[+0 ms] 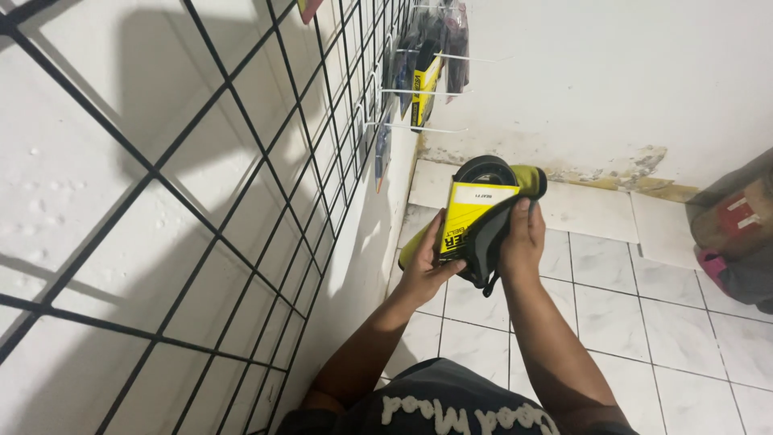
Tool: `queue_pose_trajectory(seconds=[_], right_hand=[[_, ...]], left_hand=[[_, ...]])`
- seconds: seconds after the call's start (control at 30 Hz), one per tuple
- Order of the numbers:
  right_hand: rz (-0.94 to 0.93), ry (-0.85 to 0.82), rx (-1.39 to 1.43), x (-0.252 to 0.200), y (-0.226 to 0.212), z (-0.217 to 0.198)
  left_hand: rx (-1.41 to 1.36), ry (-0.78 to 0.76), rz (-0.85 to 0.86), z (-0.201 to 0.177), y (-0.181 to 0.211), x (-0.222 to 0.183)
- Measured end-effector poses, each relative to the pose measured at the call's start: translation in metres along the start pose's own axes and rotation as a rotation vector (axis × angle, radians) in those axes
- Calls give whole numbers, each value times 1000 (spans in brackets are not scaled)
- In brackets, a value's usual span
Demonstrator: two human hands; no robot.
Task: The person holds a packaged scooter belt in one hand and wipes its surface with a yellow cloth in the other hand. The person repeatedly rubs the cloth over the packaging, turning the item to clean different sides.
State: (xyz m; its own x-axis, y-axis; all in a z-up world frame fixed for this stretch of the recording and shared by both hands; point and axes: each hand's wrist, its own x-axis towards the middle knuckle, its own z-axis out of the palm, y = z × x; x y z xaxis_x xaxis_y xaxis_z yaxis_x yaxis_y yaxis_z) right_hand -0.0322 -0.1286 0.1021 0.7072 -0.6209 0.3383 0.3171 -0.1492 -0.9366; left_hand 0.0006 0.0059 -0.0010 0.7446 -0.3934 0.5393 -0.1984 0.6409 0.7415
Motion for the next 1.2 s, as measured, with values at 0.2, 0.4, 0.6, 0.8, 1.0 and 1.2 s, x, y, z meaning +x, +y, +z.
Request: queue_pose_trajectory(seconds=[0.2, 0.4, 0.6, 0.8, 1.0, 1.2], right_hand=[[-253, -290, -316, -30, 48, -7], [-587, -456, -551, -60, 44, -10], [-778, -489, -854, -51, 93, -28], [-802, -414, -936, -19, 48, -14], [-876, -265, -960, -3, 37, -6], [-923, -438, -954, -49, 90, -14]], left_hand=[[-5, 37, 21, -8, 6, 5], [57, 83, 0, -9, 44, 16], [114, 147, -101, -22, 4, 7], [50, 98, -99, -4, -3, 0], [37, 58, -90, 6, 18, 1], [63, 129, -99, -19, 4, 2]])
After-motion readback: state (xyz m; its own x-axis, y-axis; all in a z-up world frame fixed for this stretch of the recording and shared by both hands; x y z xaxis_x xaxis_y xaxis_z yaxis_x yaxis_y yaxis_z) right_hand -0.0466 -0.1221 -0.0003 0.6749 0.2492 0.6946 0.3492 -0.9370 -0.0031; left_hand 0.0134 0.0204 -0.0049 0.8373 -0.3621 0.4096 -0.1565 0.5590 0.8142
